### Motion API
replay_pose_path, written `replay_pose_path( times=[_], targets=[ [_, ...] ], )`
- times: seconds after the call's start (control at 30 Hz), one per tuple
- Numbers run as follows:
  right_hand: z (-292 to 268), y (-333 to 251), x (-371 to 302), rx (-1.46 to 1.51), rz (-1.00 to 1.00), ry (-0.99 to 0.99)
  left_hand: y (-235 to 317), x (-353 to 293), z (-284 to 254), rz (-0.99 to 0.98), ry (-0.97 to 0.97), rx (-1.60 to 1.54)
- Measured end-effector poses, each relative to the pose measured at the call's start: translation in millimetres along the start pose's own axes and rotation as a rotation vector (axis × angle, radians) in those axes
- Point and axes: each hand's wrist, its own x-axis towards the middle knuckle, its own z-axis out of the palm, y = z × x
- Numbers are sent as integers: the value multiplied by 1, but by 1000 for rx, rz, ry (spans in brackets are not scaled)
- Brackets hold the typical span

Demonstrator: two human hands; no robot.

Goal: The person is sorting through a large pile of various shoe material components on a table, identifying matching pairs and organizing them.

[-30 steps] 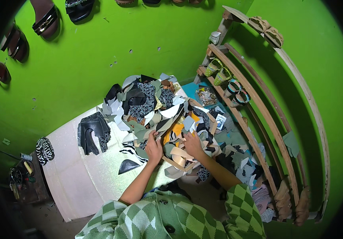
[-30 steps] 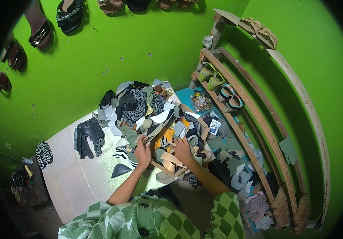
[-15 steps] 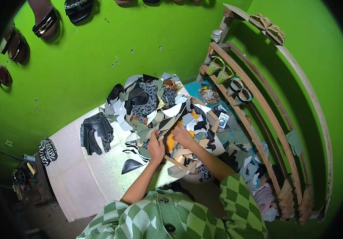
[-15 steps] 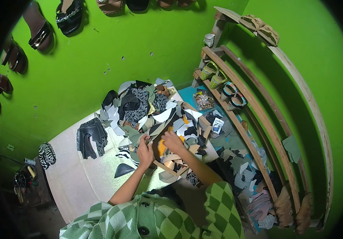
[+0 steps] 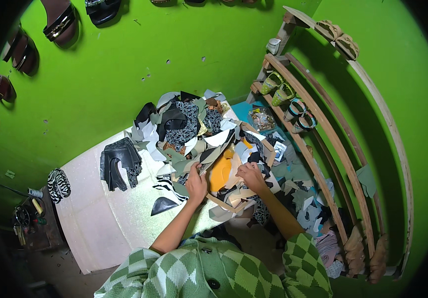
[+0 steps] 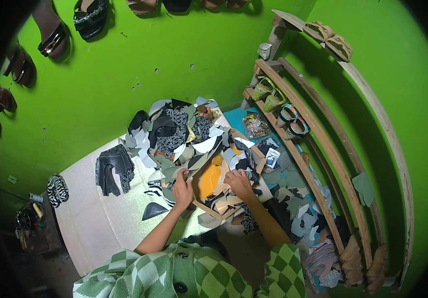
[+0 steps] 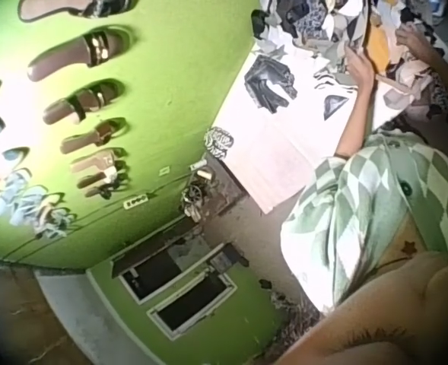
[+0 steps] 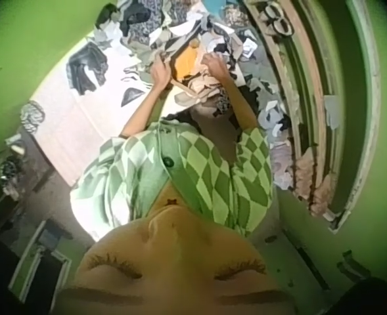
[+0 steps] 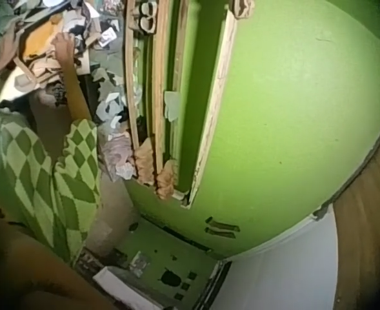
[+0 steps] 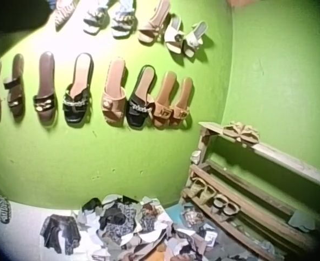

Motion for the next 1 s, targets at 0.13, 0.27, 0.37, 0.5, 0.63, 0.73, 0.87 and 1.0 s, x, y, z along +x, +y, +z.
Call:
replay_pose_path(
  times=[0.13,0.27,0.37,0.5,0.63,0.73,0.87,1.0],
  targets=[
    [1,0,-3,73,-4,65,-6,1,1,22,-4,-9],
    [1,6,-8,99,5,33,-5,3,-2,17,7,2],
    [1,6,-9,98,29,-2,-8,3,-4,9,-14,2],
    [7,-1,1,137,57,-9,-16,2,-11,116,-182,134],
    [9,-8,17,371,85,-11,-22,2,-17,211,-306,168],
    [1,-11,40,514,116,12,-32,13,-26,308,-436,80],
    [-9,4,81,513,161,47,-51,34,-27,106,-464,-323],
    [-7,23,121,534,105,136,-56,59,-34,44,-207,-277]
  ],
)
